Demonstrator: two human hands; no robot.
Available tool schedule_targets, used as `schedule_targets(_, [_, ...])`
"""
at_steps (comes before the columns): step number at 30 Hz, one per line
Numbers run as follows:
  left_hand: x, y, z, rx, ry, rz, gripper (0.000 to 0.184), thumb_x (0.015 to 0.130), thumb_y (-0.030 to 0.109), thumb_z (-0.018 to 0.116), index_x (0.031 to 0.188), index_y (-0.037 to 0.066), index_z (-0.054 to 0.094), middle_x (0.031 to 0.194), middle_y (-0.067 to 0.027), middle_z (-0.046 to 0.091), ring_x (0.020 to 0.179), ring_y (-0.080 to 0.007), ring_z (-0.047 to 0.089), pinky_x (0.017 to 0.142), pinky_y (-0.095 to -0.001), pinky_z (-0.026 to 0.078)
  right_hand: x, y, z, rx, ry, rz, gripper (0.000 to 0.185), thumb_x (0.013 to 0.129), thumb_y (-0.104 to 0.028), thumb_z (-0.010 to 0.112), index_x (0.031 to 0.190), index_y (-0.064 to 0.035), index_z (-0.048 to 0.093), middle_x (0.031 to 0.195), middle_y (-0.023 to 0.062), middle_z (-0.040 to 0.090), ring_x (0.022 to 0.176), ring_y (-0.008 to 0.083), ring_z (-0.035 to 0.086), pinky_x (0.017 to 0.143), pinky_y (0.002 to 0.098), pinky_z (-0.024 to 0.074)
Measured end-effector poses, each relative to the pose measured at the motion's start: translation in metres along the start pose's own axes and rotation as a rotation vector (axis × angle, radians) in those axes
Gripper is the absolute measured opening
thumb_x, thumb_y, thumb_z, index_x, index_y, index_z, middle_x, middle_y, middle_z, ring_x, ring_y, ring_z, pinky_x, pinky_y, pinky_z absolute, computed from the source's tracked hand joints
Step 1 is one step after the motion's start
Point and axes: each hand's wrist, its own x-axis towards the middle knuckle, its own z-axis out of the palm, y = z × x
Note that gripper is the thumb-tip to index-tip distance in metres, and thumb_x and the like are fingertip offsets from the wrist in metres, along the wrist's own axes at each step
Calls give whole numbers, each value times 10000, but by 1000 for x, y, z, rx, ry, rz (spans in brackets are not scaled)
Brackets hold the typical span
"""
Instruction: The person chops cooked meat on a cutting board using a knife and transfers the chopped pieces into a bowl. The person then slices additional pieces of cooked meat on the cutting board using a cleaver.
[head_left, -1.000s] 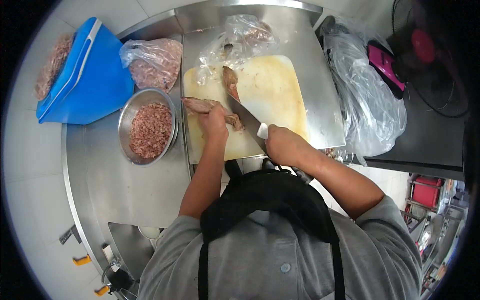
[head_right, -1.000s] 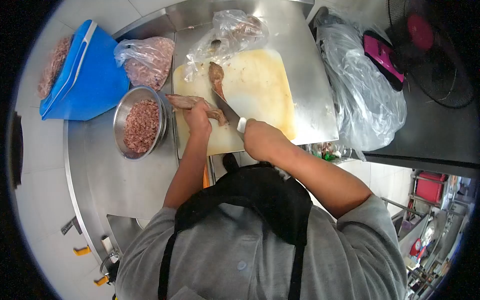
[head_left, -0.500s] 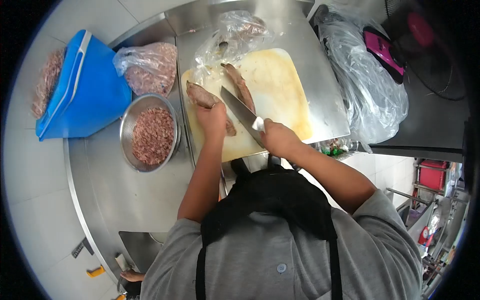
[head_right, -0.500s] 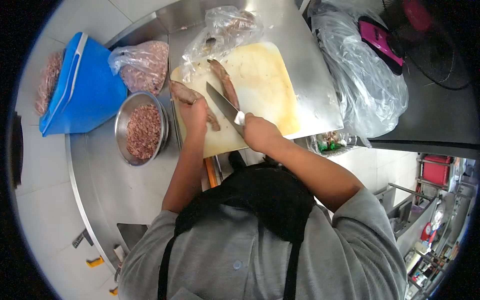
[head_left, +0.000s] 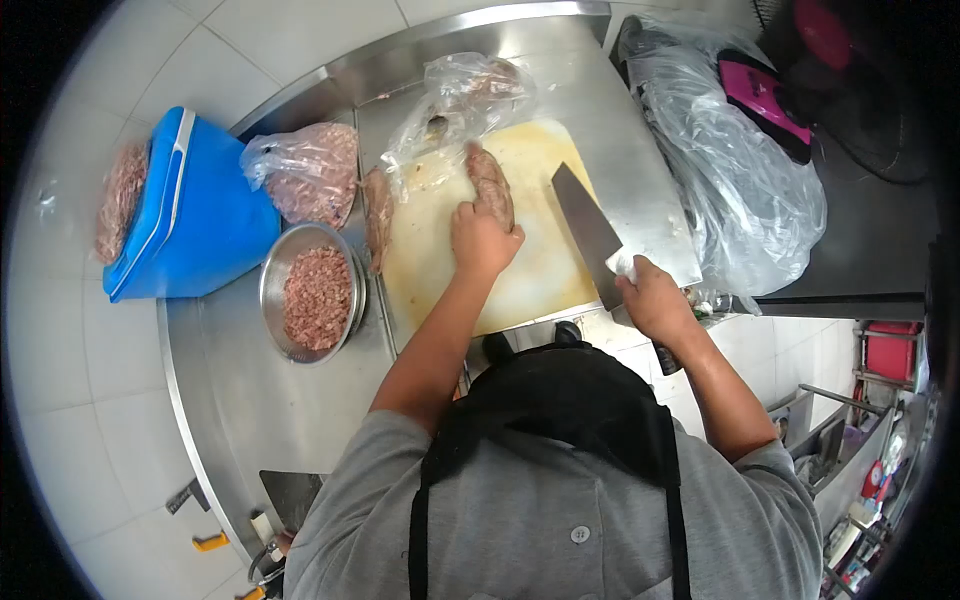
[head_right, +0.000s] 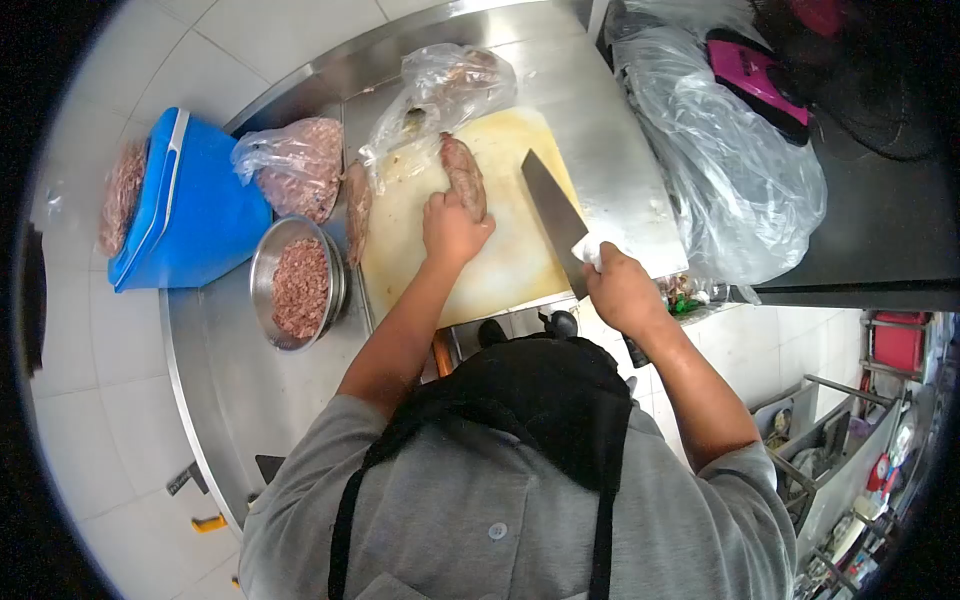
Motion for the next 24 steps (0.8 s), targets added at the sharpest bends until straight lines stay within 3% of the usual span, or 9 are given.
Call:
schedule_targets(2, [-2,-5,3,-161,-125,254,714,706,376,765,1248,-63,612,1184,-219,589,1130,-387,554,1008,-470,457,1,-3,-12,-38,10,5,297,989,-256,569,1061,32,552,943,318,678,939,493,656,842,562,516])
schedule_targets(5, [-14,-13,-4,-141,-163,437,605,670,290,752,1182,-10,639,1125,-217,598,1095,-408,557,972,-471,465,3,-13,-24,-94,-41,-4,293,992,-259,564,1070,23,555,928,301,686,918,480,667,822,550,526])
schedule_targets(9, [-29,-9,-17,74,-19,428,569,716,265,758,1200,-11,646,1121,-183,587,1086,-367,551,974,-463,451,15,-27,-25,-282,-132,-141,228,987,-198,523,1107,-10,573,918,234,719,861,418,708,773,502,557])
schedule_targets(11, [-36,-9,-2,-171,184,373,443,769,237,744,1146,14,680,1094,-157,588,1051,-347,552,931,-463,454,21,-32,-25,-446,-243,-166,204,973,-143,500,1112,-22,589,935,214,731,876,392,722,775,487,569])
schedule_targets(17, [-37,-18,14,-213,210,480,303,815,210,730,1049,20,708,1013,-113,575,967,-330,548,883,-459,451,43,-50,-48,-497,-364,-225,217,950,-95,501,1122,-2,596,966,210,734,883,381,729,783,480,577])
schedule_targets(24, [-28,-27,15,-246,191,528,370,777,230,769,1080,26,709,1030,-113,581,983,-331,554,867,-457,460,87,-50,16,-314,-301,-217,221,968,-123,476,1108,11,582,950,217,727,910,384,720,781,499,564])
